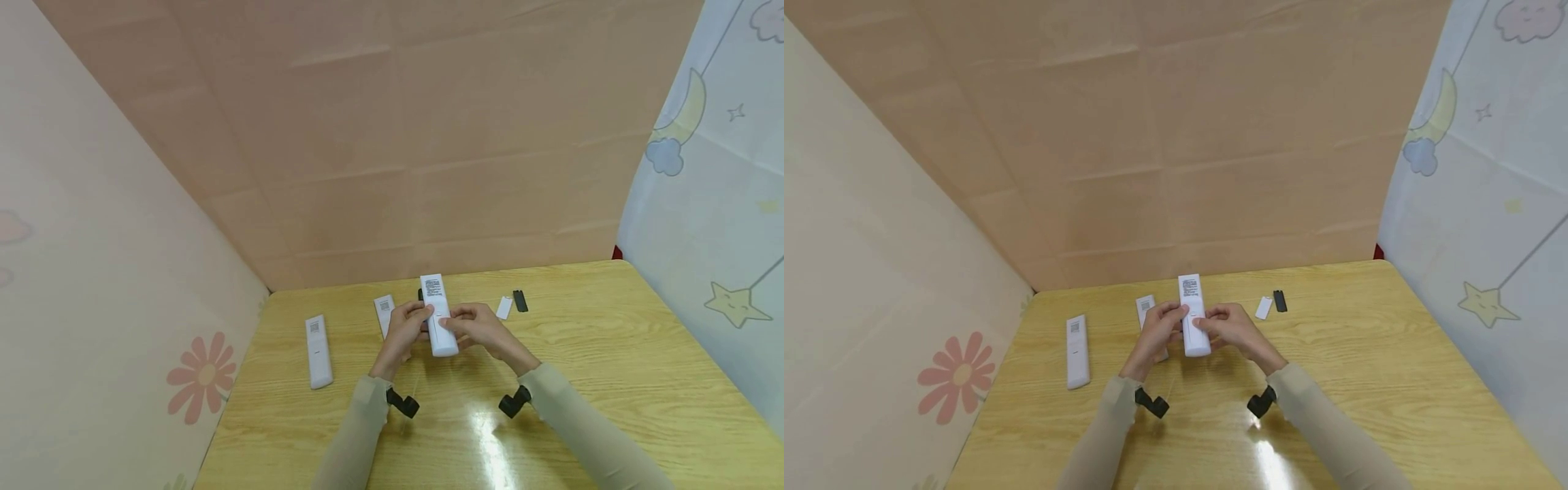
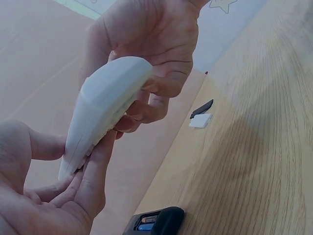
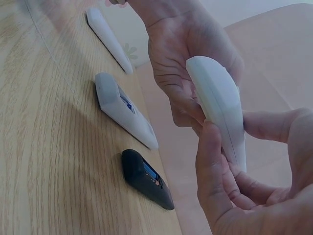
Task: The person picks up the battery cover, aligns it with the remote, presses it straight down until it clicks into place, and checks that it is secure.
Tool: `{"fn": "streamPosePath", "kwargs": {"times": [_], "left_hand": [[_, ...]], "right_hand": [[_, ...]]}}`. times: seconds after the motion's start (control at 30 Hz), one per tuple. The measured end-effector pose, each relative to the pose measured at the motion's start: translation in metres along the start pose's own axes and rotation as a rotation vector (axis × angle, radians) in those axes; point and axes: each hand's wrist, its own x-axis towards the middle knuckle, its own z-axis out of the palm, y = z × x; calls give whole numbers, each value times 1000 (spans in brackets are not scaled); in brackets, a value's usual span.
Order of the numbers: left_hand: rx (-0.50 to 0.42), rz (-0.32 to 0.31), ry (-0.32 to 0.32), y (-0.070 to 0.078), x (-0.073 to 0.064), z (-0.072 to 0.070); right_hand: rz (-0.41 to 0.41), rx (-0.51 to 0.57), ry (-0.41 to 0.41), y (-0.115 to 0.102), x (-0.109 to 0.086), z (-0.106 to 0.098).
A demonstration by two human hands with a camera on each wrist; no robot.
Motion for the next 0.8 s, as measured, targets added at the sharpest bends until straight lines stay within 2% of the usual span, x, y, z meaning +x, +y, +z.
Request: {"fn": "streamPosePath", "kwargs": {"times": [0.4,0.8], "left_hand": [[3,10,20,1,-2,-1],[8,2,13,-1,-2,-11]], "right_hand": [[-1,10,-5,3,3,1],[-43,-6,-19,7,0,10]]}}
